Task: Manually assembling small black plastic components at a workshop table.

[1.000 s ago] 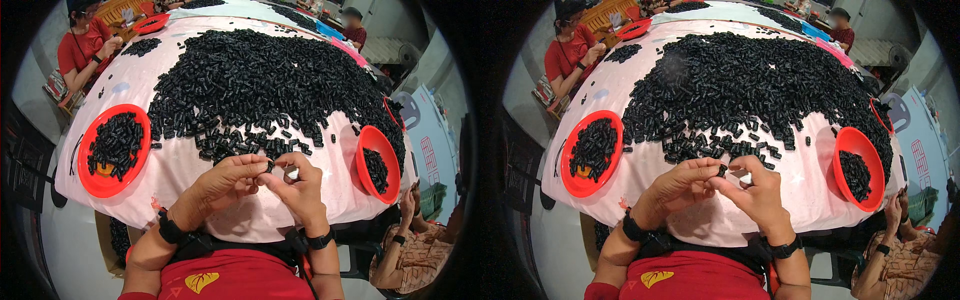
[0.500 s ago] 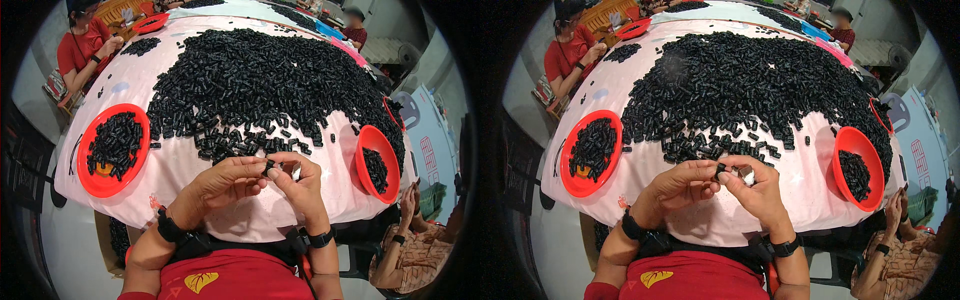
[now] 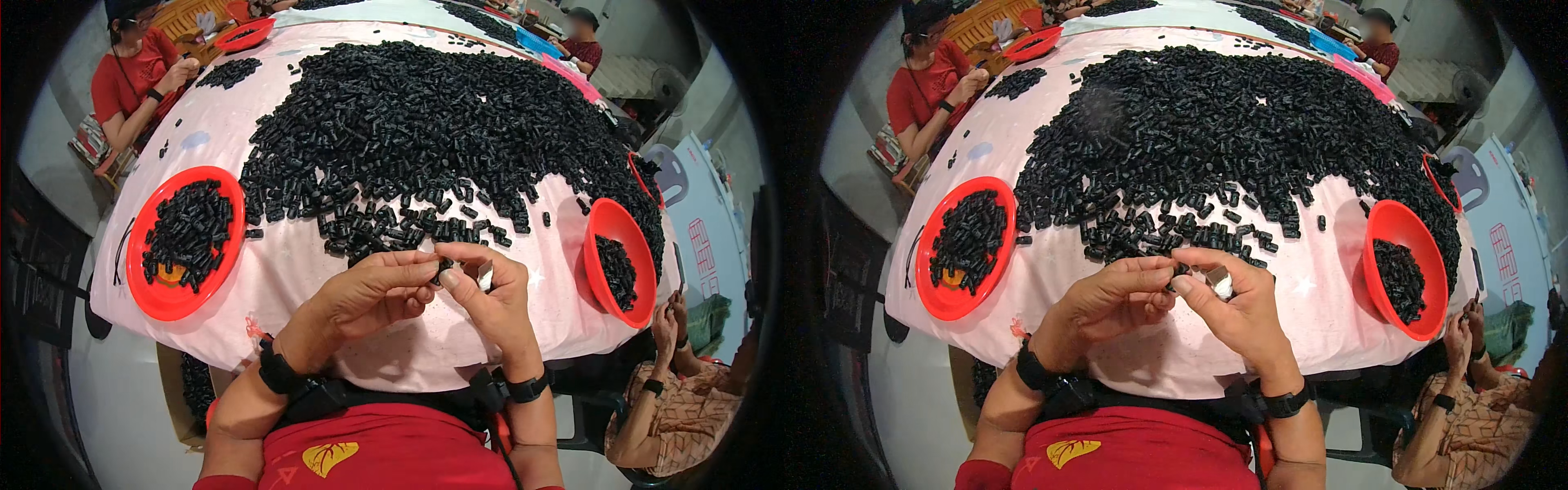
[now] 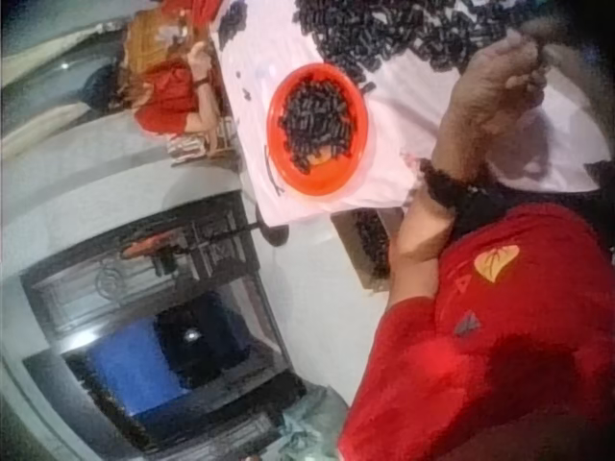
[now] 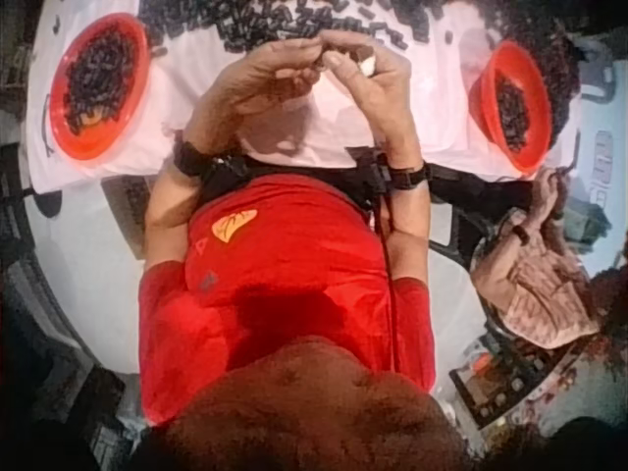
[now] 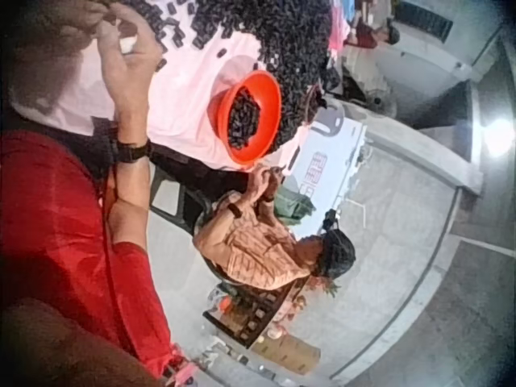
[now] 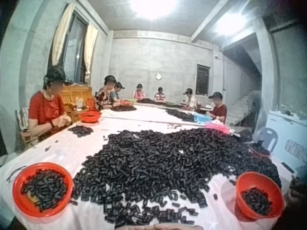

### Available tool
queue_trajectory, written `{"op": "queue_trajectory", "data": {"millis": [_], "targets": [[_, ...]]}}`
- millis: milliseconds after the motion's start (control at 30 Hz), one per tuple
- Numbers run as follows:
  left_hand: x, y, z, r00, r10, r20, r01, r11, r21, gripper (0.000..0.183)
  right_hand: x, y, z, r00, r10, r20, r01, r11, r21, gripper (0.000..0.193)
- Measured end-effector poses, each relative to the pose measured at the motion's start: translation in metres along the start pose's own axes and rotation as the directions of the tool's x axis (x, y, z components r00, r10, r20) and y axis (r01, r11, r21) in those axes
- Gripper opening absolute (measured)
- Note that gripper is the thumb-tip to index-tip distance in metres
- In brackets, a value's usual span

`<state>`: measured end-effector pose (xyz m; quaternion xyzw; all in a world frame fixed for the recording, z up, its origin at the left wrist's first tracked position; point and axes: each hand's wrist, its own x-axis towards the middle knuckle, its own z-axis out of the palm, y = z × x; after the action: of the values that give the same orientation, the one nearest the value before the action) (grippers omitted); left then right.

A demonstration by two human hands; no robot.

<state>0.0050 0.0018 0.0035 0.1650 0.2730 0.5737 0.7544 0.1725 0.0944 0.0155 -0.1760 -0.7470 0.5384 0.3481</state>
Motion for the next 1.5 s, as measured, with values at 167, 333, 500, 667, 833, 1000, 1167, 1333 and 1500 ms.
{"op": "queue_trajectory", "data": {"millis": [167,333,500,667,833,1000,1167,1333,1500], "targets": [[-0.001,0.0,0.002,0.999,0.012,0.036,-0.012,1.0,0.018,0.022,-0.002,-0.01,0.003,0.994,0.002,-0.112,-0.01,0.997,-0.077,0.023],[-0.001,-0.001,-0.001,0.999,0.034,-0.003,-0.034,0.998,0.046,0.025,-0.005,-0.007,0.002,0.997,0.046,-0.065,-0.06,0.969,-0.239,0.029],[-0.001,-0.001,0.003,0.999,0.012,-0.05,-0.006,0.993,0.114,0.024,-0.004,0.004,0.004,1.0,0.022,-0.017,-0.026,0.944,-0.33,0.038],[-0.002,-0.002,0.003,0.997,0.011,-0.078,-0.002,0.992,0.124,0.024,-0.003,0.004,0.003,1.0,0.009,-0.001,-0.009,0.912,-0.41,0.042],[-0.001,-0.002,0.001,0.999,0.017,-0.047,-0.011,0.992,0.125,0.025,-0.003,0.005,0.003,0.999,-0.032,-0.003,0.026,0.869,-0.495,0.044],[-0.001,-0.002,-0.002,0.999,0.03,-0.014,-0.028,0.992,0.122,0.024,-0.002,0.003,0.003,0.998,-0.067,-0.007,0.052,0.831,-0.553,0.045],[0.001,-0.003,-0.003,0.999,0.038,-0.026,-0.035,0.992,0.122,0.023,-0.002,0.004,0.003,0.997,-0.074,0.006,0.063,0.804,-0.591,0.046],[-0.001,-0.003,0.001,0.998,0.049,-0.036,-0.044,0.99,0.131,0.021,-0.002,0.006,0.003,0.997,-0.073,-0.009,0.053,0.805,-0.59,0.047],[0.0,-0.004,-0.001,0.998,0.057,-0.035,-0.052,0.987,0.15,0.02,-0.001,0.009,0.002,0.996,-0.084,0.025,0.081,0.771,-0.631,0.047]]}}
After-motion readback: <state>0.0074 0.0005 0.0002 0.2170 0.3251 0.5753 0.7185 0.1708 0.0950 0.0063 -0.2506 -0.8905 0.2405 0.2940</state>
